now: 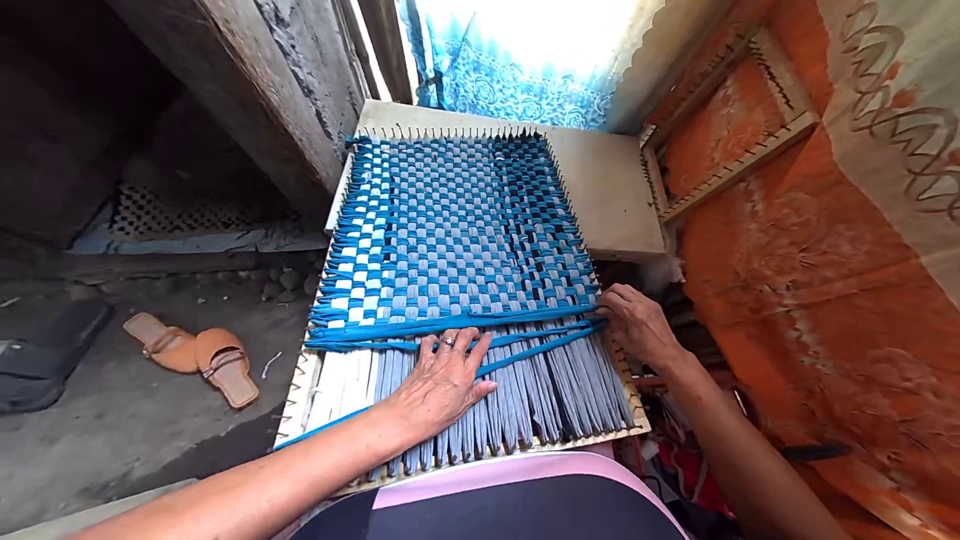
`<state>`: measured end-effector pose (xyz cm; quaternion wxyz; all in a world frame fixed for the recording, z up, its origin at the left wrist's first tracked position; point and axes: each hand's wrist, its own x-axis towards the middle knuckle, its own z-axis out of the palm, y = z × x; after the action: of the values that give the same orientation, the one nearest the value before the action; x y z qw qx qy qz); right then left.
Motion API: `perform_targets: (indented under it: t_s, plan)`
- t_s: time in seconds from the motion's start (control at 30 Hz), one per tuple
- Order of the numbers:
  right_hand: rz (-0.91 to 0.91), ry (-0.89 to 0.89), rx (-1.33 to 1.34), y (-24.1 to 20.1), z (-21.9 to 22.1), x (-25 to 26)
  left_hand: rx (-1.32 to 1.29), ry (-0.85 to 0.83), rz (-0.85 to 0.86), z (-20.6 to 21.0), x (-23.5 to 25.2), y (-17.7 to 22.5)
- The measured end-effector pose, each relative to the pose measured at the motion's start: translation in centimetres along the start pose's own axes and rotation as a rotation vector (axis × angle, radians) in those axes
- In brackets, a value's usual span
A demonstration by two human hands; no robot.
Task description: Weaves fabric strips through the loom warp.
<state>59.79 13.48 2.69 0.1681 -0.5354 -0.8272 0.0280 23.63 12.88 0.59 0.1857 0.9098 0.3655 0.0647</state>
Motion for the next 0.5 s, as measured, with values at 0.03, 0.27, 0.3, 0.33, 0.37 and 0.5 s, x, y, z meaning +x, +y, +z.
perform_targets:
  t_s: [0.03,0.27,0.3,0.33,0.37,0.5]
  plan:
    - [0.050,-0.018,0.037,0.0,0.1,-0.2,0.015,-0.016,-0.016,0.0,0.2,0.4]
    - [0.205,0.034,0.206,-0.2,-0.7,-0.8,0.192,0.067,-0.010,0.4,2.0,2.7]
    - [0.196,0.062,0.196,-0.4,-0.9,-1.0,0.216,0.062,0.002,0.3,2.5,2.9]
    - [0.177,0.071,0.179,-0.6,-1.0,-1.1,0.234,0.053,0.010,0.2,3.1,3.2]
    - [0.150,0.060,0.144,-0.9,-1.1,-1.2,0.242,0.044,0.013,0.2,3.5,3.5]
    - [0.055,-0.033,-0.070,-1.0,-1.1,-0.8,0.276,0.067,0.073,0.5,4.5,4.5]
